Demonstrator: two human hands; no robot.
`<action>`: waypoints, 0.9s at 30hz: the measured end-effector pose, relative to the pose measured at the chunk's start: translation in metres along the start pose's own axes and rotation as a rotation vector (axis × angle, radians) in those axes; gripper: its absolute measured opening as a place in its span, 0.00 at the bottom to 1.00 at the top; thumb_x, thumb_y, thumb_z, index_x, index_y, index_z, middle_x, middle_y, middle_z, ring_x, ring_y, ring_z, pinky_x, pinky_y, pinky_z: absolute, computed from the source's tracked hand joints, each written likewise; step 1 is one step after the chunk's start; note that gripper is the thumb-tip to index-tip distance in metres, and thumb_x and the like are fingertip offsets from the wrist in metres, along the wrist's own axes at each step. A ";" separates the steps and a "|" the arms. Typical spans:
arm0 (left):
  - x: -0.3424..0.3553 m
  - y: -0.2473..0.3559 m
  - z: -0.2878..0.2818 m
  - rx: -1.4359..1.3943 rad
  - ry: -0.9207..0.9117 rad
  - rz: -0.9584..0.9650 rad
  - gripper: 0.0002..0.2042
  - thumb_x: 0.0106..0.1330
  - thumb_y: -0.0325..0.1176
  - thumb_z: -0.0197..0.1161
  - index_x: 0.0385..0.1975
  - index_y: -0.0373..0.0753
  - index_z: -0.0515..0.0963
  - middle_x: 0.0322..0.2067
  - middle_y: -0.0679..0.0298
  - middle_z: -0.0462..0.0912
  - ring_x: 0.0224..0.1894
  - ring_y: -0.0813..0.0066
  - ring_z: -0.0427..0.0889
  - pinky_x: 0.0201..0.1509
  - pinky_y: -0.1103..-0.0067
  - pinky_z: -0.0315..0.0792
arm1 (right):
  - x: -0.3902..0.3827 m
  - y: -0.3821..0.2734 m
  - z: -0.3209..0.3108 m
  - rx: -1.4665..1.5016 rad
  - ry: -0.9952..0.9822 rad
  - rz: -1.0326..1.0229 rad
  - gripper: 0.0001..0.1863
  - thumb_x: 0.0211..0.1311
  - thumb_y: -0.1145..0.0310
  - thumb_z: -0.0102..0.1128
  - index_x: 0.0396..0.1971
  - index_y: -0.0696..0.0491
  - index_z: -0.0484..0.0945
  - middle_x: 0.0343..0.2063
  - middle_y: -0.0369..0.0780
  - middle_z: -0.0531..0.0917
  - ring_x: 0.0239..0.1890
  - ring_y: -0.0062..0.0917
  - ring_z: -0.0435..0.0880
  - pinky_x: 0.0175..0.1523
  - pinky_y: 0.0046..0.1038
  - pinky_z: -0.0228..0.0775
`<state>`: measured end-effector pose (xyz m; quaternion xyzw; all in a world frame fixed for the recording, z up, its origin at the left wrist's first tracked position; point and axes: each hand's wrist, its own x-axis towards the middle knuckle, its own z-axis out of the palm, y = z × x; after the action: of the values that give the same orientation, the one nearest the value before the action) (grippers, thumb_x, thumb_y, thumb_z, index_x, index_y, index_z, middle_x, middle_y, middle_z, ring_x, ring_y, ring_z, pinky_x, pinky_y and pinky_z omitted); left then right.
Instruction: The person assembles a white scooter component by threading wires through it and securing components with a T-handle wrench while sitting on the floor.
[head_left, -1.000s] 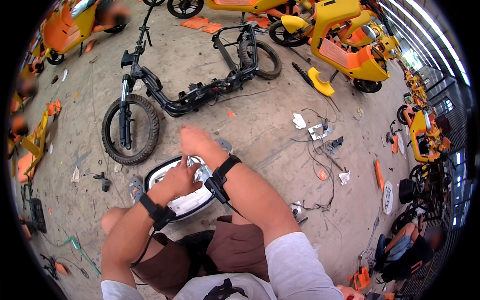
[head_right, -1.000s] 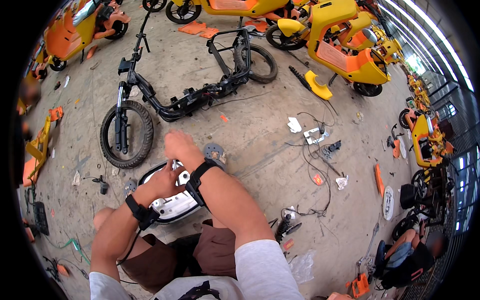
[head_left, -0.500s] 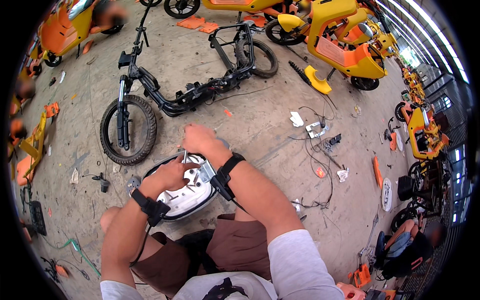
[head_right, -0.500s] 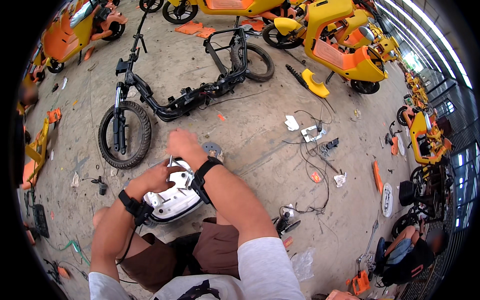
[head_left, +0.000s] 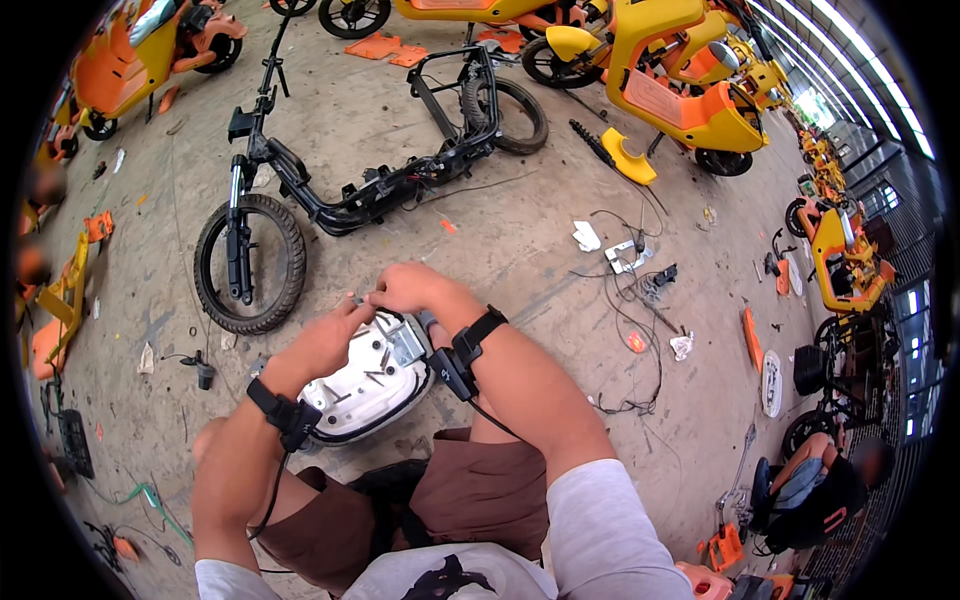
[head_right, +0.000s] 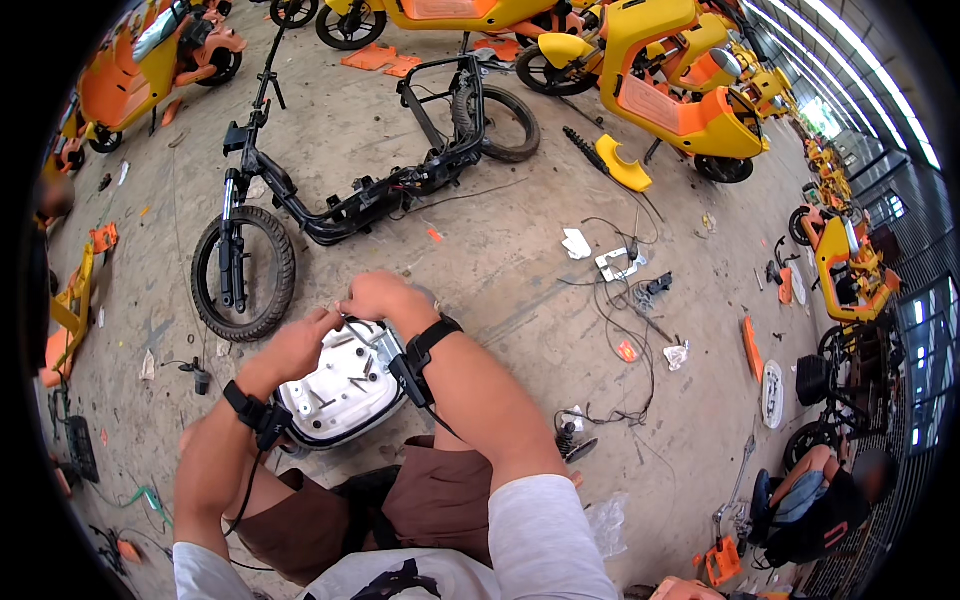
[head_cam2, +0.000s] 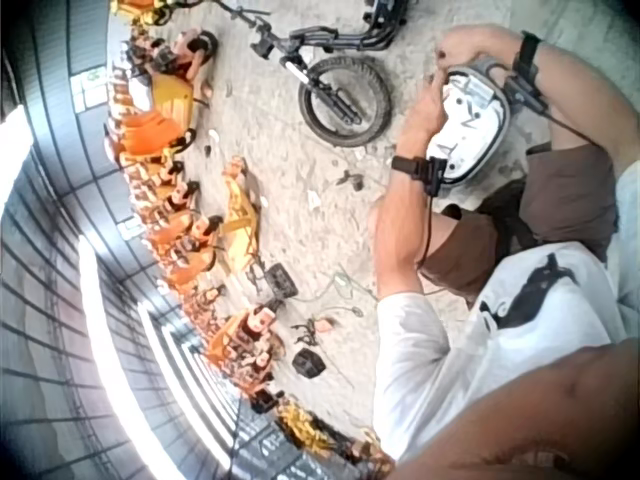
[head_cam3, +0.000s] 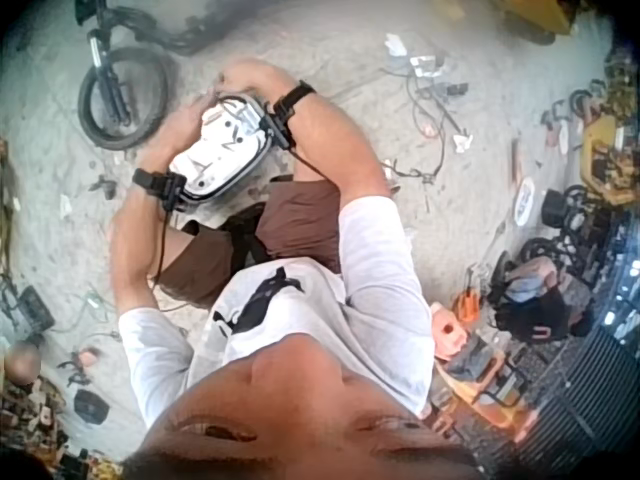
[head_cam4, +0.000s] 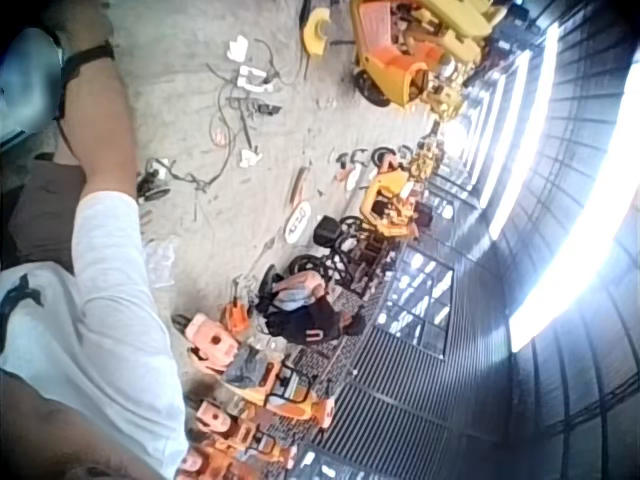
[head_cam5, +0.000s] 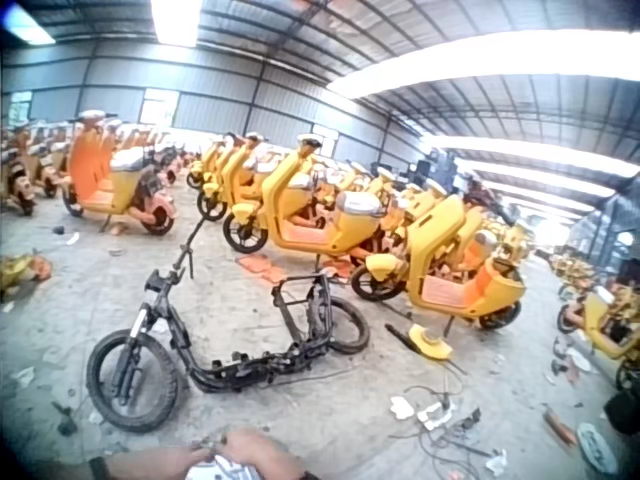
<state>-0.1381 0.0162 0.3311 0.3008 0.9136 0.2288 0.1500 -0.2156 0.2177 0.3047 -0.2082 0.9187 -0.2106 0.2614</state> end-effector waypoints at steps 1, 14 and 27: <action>0.003 0.001 0.001 0.003 0.073 -0.033 0.22 0.53 0.19 0.56 0.51 0.41 0.71 0.42 0.51 0.79 0.45 0.46 0.80 0.47 0.60 0.75 | 0.000 0.003 0.001 0.003 0.005 0.017 0.25 0.61 0.44 0.56 0.39 0.51 0.87 0.39 0.48 0.86 0.44 0.45 0.84 0.54 0.41 0.74; 0.002 -0.012 -0.008 0.148 -0.055 -0.283 0.09 0.55 0.37 0.71 0.34 0.43 0.85 0.30 0.52 0.84 0.38 0.52 0.84 0.42 0.62 0.77 | 0.002 0.000 -0.002 0.055 -0.012 0.051 0.23 0.60 0.44 0.59 0.34 0.51 0.88 0.37 0.47 0.87 0.44 0.43 0.84 0.53 0.40 0.74; 0.008 -0.019 -0.010 0.265 0.098 -0.219 0.08 0.51 0.33 0.69 0.32 0.44 0.87 0.28 0.54 0.85 0.34 0.52 0.84 0.39 0.63 0.78 | 0.000 -0.003 0.004 0.106 -0.057 0.086 0.26 0.66 0.46 0.53 0.29 0.53 0.88 0.22 0.36 0.87 0.30 0.28 0.87 0.43 0.32 0.77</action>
<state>-0.1572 0.0044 0.3287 0.2053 0.9693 0.1030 0.0883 -0.2123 0.2146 0.3027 -0.1601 0.9065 -0.2416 0.3070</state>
